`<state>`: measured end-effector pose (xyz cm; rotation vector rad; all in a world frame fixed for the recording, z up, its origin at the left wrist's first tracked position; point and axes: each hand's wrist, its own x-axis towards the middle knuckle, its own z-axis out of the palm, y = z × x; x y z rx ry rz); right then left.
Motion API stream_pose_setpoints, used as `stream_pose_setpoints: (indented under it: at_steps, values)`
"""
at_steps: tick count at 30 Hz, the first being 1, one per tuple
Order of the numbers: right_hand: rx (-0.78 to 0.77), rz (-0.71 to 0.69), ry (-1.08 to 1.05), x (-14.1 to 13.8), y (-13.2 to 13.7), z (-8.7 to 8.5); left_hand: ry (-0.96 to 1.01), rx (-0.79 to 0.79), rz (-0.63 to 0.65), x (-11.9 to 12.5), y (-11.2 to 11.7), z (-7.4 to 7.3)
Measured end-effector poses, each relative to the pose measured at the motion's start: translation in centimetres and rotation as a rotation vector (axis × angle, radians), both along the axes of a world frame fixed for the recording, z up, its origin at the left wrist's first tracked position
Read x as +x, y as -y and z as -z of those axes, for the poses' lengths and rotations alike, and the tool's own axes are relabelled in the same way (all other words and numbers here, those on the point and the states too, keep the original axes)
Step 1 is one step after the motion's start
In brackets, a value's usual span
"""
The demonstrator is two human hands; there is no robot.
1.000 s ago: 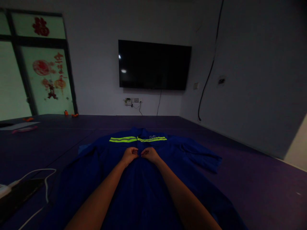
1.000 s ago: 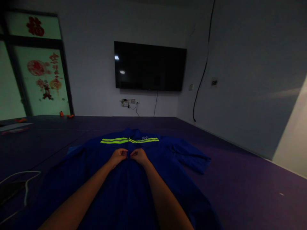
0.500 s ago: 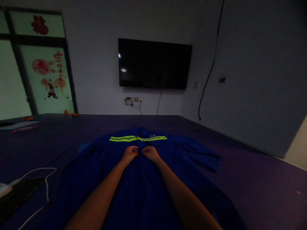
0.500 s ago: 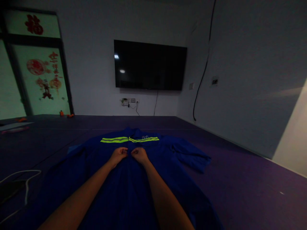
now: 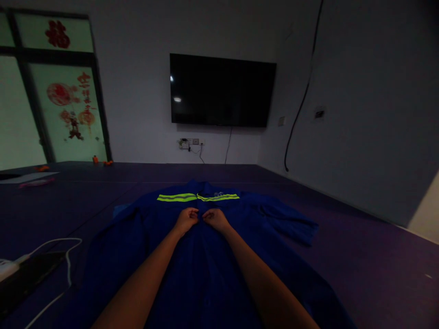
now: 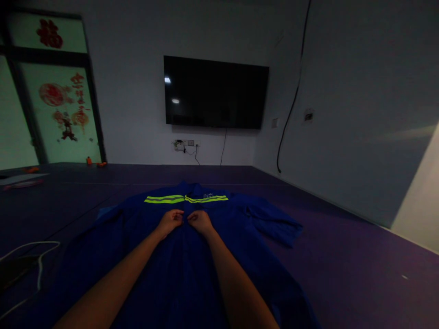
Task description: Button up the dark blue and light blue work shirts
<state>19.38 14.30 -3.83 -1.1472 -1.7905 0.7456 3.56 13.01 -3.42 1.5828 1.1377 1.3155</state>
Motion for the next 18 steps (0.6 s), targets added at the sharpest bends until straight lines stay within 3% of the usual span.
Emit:
stream_pose_setpoints:
  at_steps: [9, 18]
  values:
    - [0.102, 0.003, 0.159, -0.03, 0.43, -0.20, -0.068, 0.016, -0.012, -0.07, -0.18, 0.07]
    - [0.044, 0.010, 0.091, -0.07, 0.20, -0.10, -0.056, -0.002, -0.034, -0.02, -0.09, -0.02]
